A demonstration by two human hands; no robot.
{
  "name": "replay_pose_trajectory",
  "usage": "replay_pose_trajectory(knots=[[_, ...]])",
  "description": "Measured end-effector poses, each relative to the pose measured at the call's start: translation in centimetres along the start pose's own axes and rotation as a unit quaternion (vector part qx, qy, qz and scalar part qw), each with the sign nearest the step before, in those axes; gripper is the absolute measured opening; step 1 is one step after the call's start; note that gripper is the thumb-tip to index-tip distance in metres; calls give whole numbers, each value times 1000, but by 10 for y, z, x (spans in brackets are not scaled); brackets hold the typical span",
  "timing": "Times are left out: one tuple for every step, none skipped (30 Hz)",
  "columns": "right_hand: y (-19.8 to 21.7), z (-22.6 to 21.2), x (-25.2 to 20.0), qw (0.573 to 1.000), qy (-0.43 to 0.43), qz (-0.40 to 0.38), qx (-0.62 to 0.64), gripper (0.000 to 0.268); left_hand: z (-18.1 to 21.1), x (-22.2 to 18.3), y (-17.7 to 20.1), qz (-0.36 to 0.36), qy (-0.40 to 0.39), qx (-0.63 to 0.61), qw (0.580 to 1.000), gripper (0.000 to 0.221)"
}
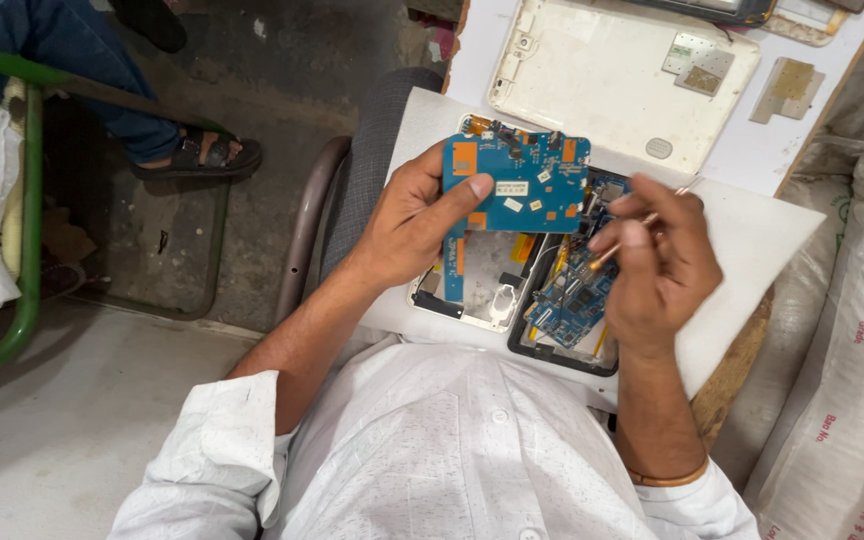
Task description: The person holds a blue circuit board and uses a small screwdriver to probe and adjust components on its surface. They flip the board over to inspect both sides and continue working on different areas.
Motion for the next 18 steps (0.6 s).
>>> replay_pose_trajectory(knots=[[2, -2, 1, 999, 10, 8, 36, 31, -1, -1, 0, 0, 5, -1, 1000, 31], [2, -3, 1, 997, 21, 16, 71, 36, -2, -2, 0, -2, 5, -4, 1000, 32], [3, -2, 0, 997, 16, 21, 76, 37, -2, -2, -1, -5, 3, -8, 1000, 32], [5, -1, 0, 996, 12, 25, 80, 38, -2, -2, -2, -8, 2, -11, 1000, 32], [6, 1, -1, 996, 8, 30, 85, 40, -2, -3, -2, 0, 35, -5, 999, 34], [8, 2, -4, 998, 24, 24, 46, 32, -2, -4, -2, 8, 68, 2, 998, 36], [9, 4, -7, 999, 39, 18, 7, 24, -1, -4, -1, 17, 101, 9, 995, 38], [11, 8, -10, 999, 50, 13, -8, 19, 0, -3, -2, 1, 47, 2, 999, 38], [12, 11, -13, 998, 59, 8, -24, 14, 1, -2, -3, -15, -6, -5, 1000, 37], [14, 14, -15, 998, 64, 5, -17, 11, 3, -2, -4, -33, -58, -13, 998, 37], [17, 17, -16, 998, 67, 3, 11, 13, 3, -2, -3, -27, -20, 7, 999, 38], [18, 19, -17, 997, 69, 1, 39, 16, 5, -3, -2, -22, 19, 27, 999, 39], [19, 22, -16, 994, 70, 1, 88, 24, 6, -3, -1, -18, 57, 47, 997, 39], [20, 23, -15, 988, 70, 1, 136, 32, 8, -4, -2, -21, 52, 36, 998, 39], [20, 23, -15, 989, 73, 5, 130, 33, 10, -4, -4, -24, 47, 24, 998, 40], [19, 22, -15, 990, 75, 10, 123, 35, 11, -4, -7, -27, 42, 12, 999, 40], [18, 19, -15, 990, 76, 15, 115, 37, 12, -5, -10, -33, 51, 7, 998, 39], [18, 16, -14, 993, 104, 0, 56, 34, 12, -7, -13, -40, 60, 2, 997, 39]])
Point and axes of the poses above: each hand's wrist, its own x-axis towards the middle knuckle, its own y-axis out of the back of the hand, z = x × y, the point moved 1 cm from there along x, towards the middle knuckle, and after that the axes turned 3 degrees about x, right-handed, at the moved point
